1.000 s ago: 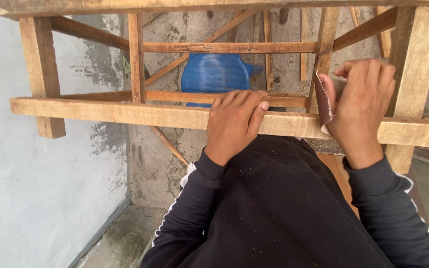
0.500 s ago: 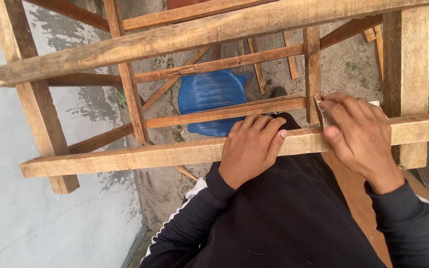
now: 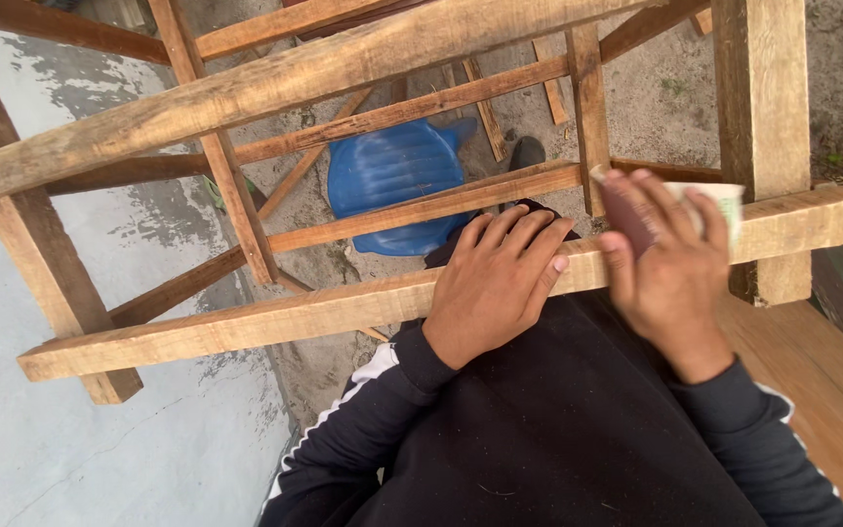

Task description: The person sands the horizontal and vertical wooden beams of a large frame by hand using a piece of sandpaper.

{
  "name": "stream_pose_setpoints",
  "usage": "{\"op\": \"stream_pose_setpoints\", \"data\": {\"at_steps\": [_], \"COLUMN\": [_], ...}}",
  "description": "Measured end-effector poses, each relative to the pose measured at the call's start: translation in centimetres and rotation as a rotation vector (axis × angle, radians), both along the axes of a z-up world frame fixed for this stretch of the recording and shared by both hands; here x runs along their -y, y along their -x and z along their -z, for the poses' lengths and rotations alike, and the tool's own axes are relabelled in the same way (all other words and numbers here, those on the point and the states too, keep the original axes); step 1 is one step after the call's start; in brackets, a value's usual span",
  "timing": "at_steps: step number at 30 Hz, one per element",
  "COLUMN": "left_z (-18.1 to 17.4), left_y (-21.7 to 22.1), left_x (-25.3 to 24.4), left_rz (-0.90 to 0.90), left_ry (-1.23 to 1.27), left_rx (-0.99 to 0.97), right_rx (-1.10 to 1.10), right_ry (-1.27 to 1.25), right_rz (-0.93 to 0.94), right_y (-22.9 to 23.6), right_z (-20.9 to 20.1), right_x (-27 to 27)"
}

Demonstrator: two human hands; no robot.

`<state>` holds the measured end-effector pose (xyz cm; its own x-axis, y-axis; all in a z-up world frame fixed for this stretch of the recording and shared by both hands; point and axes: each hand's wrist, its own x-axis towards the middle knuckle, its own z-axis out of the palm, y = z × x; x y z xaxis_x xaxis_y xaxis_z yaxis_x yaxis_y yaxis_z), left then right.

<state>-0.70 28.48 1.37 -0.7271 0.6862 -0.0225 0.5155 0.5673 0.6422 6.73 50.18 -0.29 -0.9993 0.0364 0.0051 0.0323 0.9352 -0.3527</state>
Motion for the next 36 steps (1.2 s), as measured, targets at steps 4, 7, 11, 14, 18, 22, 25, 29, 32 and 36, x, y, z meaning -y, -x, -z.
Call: {"op": "stream_pose_setpoints", "data": {"at_steps": [4, 7, 11, 14, 18, 22, 25, 29, 32, 36], "left_z": [-0.7, -0.4, -0.3, 0.0, -0.3, -0.1, -0.5, -1.2, -1.1, -0.9], "left_y": [0.3, 0.1, -0.9, -1.0, -1.4, -1.8, -2.0, -2.0, -1.9, -1.6], "left_x": [-0.4, -0.7, -1.1, -1.6, -2.3, -4.8, -7.2, -9.7, -11.6, -13.3], "left_rz": [0.008, 0.039, 0.07, 0.086, 0.103, 0.146, 0.249, 0.343, 0.407, 0.463], "left_ry": [-0.034, -0.016, -0.057, -0.063, 0.014, 0.091, 0.142, 0.155, 0.154, 0.185], "left_rx": [0.142, 0.133, 0.069, 0.076, 0.073, -0.017, -0.089, -0.09, -0.117, -0.109], "right_rx": [-0.002, -0.015, -0.108, -0.031, -0.087, -0.125, -0.12, -0.005, -0.003, 0.145], "right_ry": [0.076, 0.104, 0.119, 0.108, 0.096, 0.076, 0.14, 0.13, 0.129, 0.081], "right_rz": [-0.015, 0.123, 0.212, 0.185, 0.278, 0.376, 0.422, 0.388, 0.339, 0.222], "right_y": [0.0, -1.1, -2.6, -3.3, -2.8, -2.0, -0.7, 0.5, 1.4, 2.6], "right_z": [-1.8, -1.9, -0.5, -0.4, -0.6, -0.8, -1.4, -2.5, -1.9, -1.1], "right_x": [0.3, -2.7, -2.9, -3.5, -6.3, -6.7, -5.6, -7.1, -8.7, -11.8]}}
